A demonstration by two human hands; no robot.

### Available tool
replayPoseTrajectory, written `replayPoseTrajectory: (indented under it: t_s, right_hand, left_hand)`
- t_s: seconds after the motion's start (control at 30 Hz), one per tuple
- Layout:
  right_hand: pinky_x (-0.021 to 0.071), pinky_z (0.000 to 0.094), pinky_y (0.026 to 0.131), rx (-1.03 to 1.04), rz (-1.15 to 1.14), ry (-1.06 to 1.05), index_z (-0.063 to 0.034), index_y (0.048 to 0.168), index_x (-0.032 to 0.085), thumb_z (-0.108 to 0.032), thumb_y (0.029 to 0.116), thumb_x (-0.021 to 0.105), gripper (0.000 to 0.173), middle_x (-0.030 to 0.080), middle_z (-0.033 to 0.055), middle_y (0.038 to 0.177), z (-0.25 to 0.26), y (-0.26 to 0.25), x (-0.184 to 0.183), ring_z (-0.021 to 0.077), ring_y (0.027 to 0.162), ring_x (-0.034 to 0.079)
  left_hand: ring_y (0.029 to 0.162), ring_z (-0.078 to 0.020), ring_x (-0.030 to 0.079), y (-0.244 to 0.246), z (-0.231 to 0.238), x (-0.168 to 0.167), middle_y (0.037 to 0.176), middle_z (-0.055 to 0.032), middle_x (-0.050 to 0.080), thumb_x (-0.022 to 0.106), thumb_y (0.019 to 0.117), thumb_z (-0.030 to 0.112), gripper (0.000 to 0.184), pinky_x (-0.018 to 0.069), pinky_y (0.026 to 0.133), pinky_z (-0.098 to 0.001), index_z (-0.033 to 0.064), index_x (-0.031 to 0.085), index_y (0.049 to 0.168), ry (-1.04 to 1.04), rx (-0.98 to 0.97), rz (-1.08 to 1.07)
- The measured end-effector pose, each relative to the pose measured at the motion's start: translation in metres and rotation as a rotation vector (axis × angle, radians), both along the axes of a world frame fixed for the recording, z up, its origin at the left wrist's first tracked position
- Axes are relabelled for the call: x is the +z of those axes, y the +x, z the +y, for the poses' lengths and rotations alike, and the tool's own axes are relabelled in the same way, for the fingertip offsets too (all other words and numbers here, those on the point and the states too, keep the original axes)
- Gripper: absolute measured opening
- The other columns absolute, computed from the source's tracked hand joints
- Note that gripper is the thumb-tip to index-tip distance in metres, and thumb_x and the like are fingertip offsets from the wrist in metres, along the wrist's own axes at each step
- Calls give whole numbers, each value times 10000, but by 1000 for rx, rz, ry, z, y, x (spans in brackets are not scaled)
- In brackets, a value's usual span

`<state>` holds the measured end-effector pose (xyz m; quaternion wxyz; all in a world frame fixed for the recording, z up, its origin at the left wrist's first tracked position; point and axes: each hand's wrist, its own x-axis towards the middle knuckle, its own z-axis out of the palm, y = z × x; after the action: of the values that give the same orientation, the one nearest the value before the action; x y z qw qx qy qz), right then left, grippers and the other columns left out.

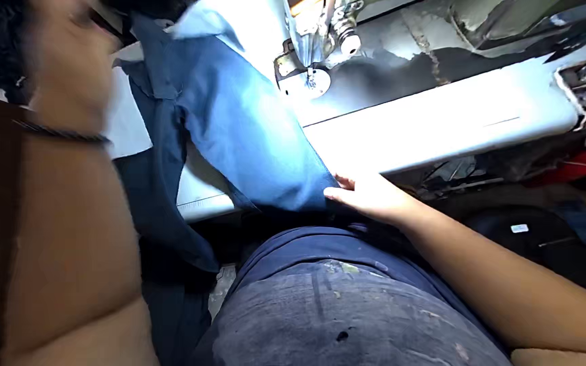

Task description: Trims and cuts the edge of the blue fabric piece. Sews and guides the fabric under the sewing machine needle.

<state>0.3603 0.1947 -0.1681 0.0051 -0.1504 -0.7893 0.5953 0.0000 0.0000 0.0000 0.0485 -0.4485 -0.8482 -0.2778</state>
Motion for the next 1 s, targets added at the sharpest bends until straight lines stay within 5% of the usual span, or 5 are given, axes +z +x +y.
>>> replayPoseTrajectory:
  t_s: [0.17,0.37,0.57,0.73,1.0]
  right_hand:
    - [552,304,807,181,-158,-27,-56,1006,749,-187,955,726,142,729,21,908,5,17,-36,54,845,665]
    - [500,408,695,310,-118,251,-72,980,691,-201,1048,545,206,638,55,784,2,11,-25,165,752,619]
    - [513,345,581,149,142,513,-86,967,710,-208,1007,587,178,631,17,722,17,26,28,122,642,610]
    - [450,294,558,250,-32,417,-92,820,702,-192,957,687,171,598,-11,670,74,38,40,69,601,544]
    - [487,518,960,252,140,763,51,1096,710,-141,1009,580,247,704,227,1104,106,-86,48,352,1069,670]
  left_hand:
    - [1514,-595,120,54,-11,-132,1732,-143,107,283,1081,579,622,87,1001,-920,324,255,1648,-590,242,-97]
    - [1392,-521,403,119,27,-82,1508,-238,493,567,880,126,516,282,1006,-784,92,623,1392,-326,-102,219]
    - [1198,-283,626,156,86,-108,1138,-88,707,558,874,282,252,258,1101,-694,108,739,882,-413,-890,117]
    - [770,-239,653,130,40,-98,737,-104,658,542,1007,253,310,390,1033,-526,35,665,824,-84,-772,182]
    - [1019,-526,657,122,-16,-98,1071,-315,680,572,1047,265,337,398,971,-731,-44,655,1151,-362,-25,279]
